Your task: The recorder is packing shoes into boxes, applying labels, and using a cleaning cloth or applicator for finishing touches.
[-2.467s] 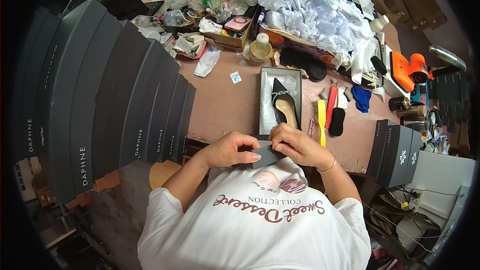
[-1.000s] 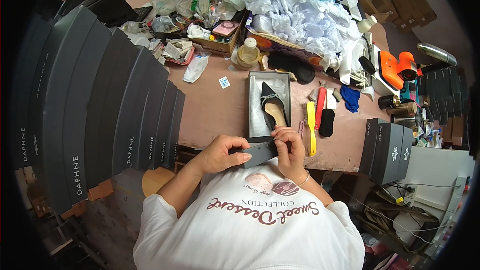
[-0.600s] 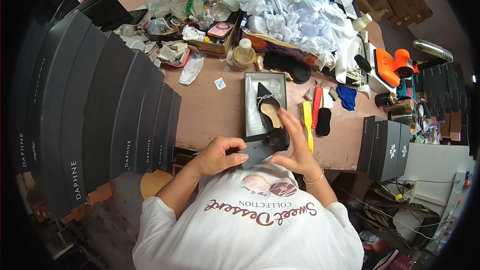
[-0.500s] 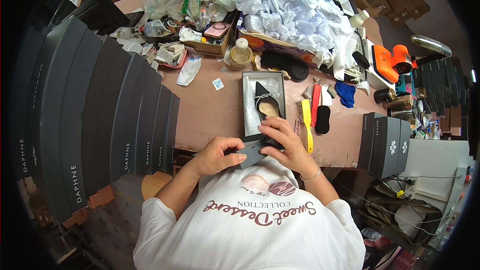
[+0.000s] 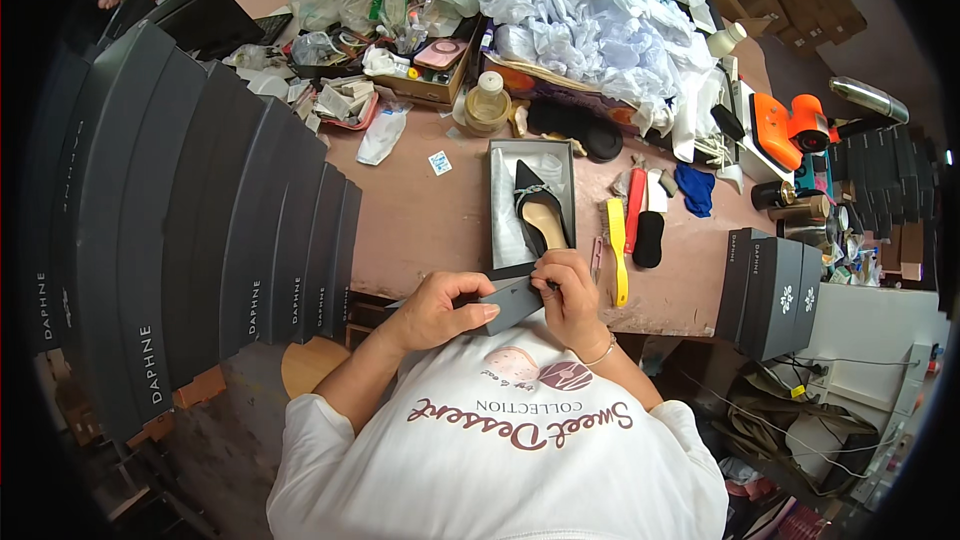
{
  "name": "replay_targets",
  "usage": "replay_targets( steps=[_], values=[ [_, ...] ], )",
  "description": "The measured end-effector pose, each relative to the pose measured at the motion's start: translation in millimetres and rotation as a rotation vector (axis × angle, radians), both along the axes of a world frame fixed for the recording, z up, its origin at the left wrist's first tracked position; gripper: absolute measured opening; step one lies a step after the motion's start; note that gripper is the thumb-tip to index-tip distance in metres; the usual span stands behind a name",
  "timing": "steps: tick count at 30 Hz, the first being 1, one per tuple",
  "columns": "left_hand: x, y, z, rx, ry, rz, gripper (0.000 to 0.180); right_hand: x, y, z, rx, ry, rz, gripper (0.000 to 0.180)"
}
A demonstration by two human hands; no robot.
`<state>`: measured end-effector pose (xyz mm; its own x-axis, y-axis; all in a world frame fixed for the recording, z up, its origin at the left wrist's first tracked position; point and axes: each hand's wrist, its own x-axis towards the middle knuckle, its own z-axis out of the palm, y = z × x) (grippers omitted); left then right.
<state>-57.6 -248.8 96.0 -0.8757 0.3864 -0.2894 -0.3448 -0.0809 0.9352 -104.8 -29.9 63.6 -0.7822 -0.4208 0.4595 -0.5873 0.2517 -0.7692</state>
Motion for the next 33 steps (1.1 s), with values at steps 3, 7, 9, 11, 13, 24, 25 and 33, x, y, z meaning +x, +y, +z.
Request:
replay_targets(
  steps=[3, 7, 9, 11, 13, 24, 25, 33],
  values=[
    [1.0, 1.7, 0.3, -0.011, -0.001, 0.002, 0.021, -0.5, 0.7, -1.7, -0.04, -0.038, -0.019, 0.015],
    [1.2, 2.7, -0.6, -0.013, 0.012, -0.003, 0.02, -0.4, 0.3, -0.2, -0.09, -0.085, -0.03, 0.007],
    [1.2, 0.4, -0.6, -0.001, 0.0, -0.024, 0.017, -0.5, -0.5, -0.3, -0.112, -0.103, -0.045, 0.005],
    [0.7, 0.1, -1.4, -0.005, 0.009, -0.028, 0.017, -0.5, -0.3, -0.5, -0.141, -0.125, -0.058, 0.005],
    [1.4, 0.3, -2.3, -0.018, 0.017, -0.026, 0.018, -0.6, 0.4, -2.2, -0.186, -0.147, -0.062, 0.006],
    [1.9, 2.0, 0.9, -0.043, 0.034, -0.016, 0.016, -1.6, 8.9, -8.7, -0.447, -0.407, -0.037, 0.012],
    [1.9, 2.2, 1.1, -0.04, 0.037, -0.017, 0.016, -1.9, 10.0, -8.6, -0.469, -0.428, -0.028, 0.013],
    [3.2, 3.3, -0.5, -0.041, 0.043, -0.001, 0.02, -21.6, 23.2, 5.6, -0.291, -0.331, -0.053, 0.083]
  ],
)
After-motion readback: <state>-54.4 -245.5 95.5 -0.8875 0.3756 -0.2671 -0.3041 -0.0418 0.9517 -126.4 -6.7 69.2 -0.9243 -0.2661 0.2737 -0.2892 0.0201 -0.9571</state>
